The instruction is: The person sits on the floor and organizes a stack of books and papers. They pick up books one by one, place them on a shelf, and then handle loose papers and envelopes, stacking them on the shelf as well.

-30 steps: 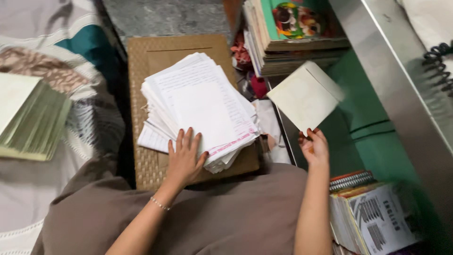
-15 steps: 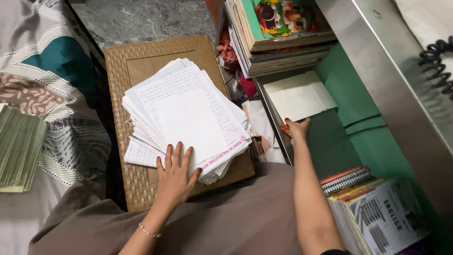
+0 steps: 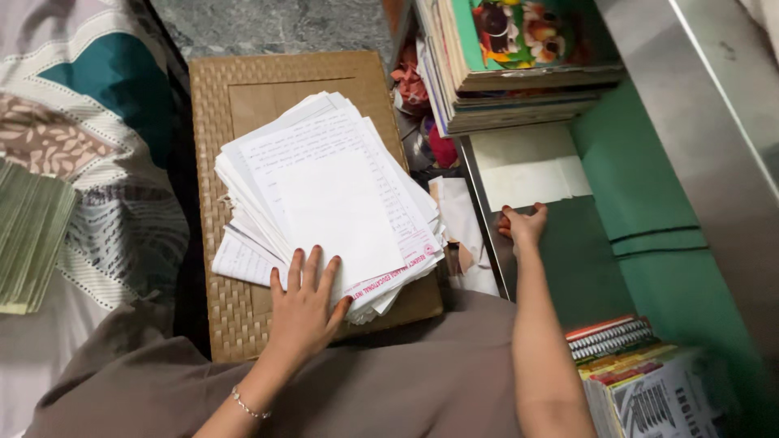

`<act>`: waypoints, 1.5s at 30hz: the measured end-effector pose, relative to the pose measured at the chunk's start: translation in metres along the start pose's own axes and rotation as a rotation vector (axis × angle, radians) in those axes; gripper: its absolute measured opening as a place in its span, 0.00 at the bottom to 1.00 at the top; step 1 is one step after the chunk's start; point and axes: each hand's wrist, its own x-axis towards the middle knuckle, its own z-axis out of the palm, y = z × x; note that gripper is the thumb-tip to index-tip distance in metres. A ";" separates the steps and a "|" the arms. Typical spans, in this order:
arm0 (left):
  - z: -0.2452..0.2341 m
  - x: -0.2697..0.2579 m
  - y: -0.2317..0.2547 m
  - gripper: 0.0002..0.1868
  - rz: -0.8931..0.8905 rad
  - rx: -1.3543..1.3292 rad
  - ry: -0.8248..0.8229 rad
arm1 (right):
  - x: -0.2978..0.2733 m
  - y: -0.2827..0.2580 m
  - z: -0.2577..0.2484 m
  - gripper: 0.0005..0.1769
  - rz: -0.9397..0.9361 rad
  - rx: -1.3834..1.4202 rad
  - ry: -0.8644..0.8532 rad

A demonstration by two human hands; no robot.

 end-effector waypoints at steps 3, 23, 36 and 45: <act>0.000 -0.001 -0.001 0.38 -0.016 -0.034 -0.011 | -0.002 -0.002 -0.001 0.47 0.013 -0.011 0.030; -0.062 0.043 -0.096 0.32 -0.414 -0.550 0.546 | -0.133 -0.126 0.021 0.15 -0.797 -0.110 -0.266; -0.121 -0.033 -0.301 0.53 -1.315 -0.993 1.413 | -0.294 -0.187 0.175 0.17 -1.052 -0.752 -0.586; -0.103 -0.009 -0.312 0.65 -1.366 -1.099 1.287 | -0.288 -0.126 0.203 0.19 -1.211 -0.990 -0.363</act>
